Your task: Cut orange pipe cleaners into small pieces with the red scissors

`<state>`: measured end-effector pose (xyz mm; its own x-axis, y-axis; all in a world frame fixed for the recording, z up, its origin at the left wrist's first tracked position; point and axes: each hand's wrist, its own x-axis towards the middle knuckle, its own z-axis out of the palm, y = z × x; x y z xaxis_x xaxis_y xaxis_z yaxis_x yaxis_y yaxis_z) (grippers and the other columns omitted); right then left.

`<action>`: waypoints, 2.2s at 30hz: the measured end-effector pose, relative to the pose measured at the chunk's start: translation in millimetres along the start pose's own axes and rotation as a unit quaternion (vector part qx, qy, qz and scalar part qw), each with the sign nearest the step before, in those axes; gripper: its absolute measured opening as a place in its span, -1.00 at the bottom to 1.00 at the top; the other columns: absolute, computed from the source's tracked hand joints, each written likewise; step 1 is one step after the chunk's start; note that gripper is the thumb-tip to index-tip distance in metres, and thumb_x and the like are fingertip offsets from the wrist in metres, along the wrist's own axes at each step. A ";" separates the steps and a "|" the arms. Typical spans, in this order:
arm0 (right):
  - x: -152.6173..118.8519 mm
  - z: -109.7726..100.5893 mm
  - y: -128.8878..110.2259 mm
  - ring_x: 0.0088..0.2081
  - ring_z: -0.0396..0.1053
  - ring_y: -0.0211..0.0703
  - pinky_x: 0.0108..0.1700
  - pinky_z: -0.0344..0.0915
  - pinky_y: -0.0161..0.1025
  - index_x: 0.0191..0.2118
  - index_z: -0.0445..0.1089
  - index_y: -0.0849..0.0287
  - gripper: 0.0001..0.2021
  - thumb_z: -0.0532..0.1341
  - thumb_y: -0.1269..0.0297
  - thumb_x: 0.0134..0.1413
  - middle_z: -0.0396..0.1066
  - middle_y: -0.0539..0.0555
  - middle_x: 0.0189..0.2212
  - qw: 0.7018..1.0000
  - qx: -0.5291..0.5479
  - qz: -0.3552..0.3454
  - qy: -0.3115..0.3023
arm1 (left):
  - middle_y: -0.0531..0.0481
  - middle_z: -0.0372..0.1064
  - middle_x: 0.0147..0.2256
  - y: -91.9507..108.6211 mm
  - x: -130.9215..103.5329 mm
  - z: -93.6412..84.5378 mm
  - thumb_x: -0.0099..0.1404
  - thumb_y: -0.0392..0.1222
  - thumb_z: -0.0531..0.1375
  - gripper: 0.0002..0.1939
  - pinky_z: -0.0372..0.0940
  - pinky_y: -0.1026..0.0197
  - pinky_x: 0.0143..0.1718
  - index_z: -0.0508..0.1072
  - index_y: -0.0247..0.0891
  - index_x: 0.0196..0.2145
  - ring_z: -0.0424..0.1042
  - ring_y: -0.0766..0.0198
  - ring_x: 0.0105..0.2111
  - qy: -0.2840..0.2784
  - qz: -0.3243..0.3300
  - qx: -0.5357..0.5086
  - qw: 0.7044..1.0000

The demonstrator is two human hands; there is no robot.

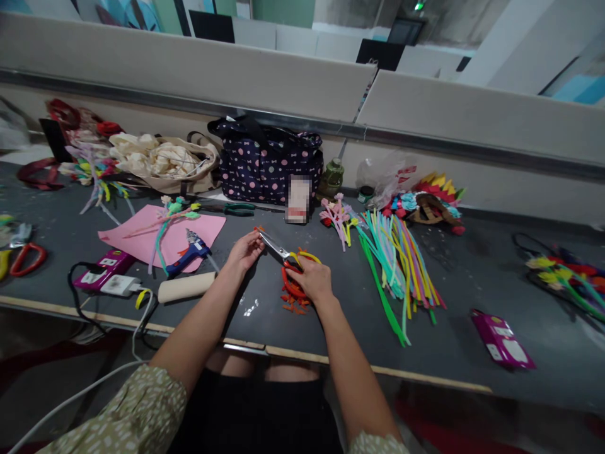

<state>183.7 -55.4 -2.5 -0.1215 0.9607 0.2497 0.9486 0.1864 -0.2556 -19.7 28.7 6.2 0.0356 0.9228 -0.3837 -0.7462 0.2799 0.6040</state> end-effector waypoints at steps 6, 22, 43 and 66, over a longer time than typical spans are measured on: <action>1.2 -0.1 -0.1 -0.28 0.46 -0.13 -0.26 0.27 -0.28 -0.06 0.46 0.00 -0.59 0.10 -0.12 0.13 0.54 0.03 -0.24 1.000 -0.018 0.009 -0.006 | 0.07 0.35 -0.57 -0.7 1.9 0.8 0.00 -0.49 0.22 -0.86 0.28 0.40 -0.51 0.40 -0.37 -0.43 0.27 0.51 -0.63 0.011 0.005 -0.003 1.000; 4.5 -11.4 -2.0 -0.17 0.44 -0.05 -0.22 0.30 -0.20 0.06 0.36 0.02 -0.51 0.09 -0.13 0.12 0.50 0.10 -0.15 0.995 -0.076 0.066 -0.008 | 0.10 0.33 -0.57 4.1 3.1 -2.0 0.01 -0.43 0.24 -0.85 0.25 0.40 -0.52 0.39 -0.33 -0.41 0.26 0.50 -0.63 0.050 0.099 0.035 0.993; 3.1 -27.4 -14.5 -0.27 0.44 -0.07 -0.29 0.23 -0.27 -0.08 0.42 0.09 -0.55 0.10 -0.14 0.12 0.50 0.13 -0.28 0.990 -0.113 0.077 -0.021 | 0.02 0.44 -0.41 2.8 -3.2 2.8 0.06 -0.29 0.21 -0.89 0.13 0.43 -0.60 0.34 -0.27 -0.41 0.27 0.49 -0.61 0.073 0.228 0.152 0.959; 4.1 -19.6 33.1 -0.39 0.40 -0.14 -0.37 0.23 -0.30 -0.11 0.51 0.06 -0.49 0.17 -0.18 -0.05 0.52 0.02 -0.39 0.937 0.161 0.290 0.113 | 0.06 0.32 -0.62 -10.6 -19.9 11.9 -0.10 -0.44 0.31 -0.86 0.09 0.45 -0.65 0.45 -0.32 -0.53 0.22 0.47 -0.67 -0.184 0.032 0.319 0.929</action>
<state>220.4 -49.3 8.4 0.4867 0.8580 0.1641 0.6947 -0.2662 -0.6683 -4.6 10.5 15.8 0.3171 0.9381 -0.1396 -0.2131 0.2139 0.9533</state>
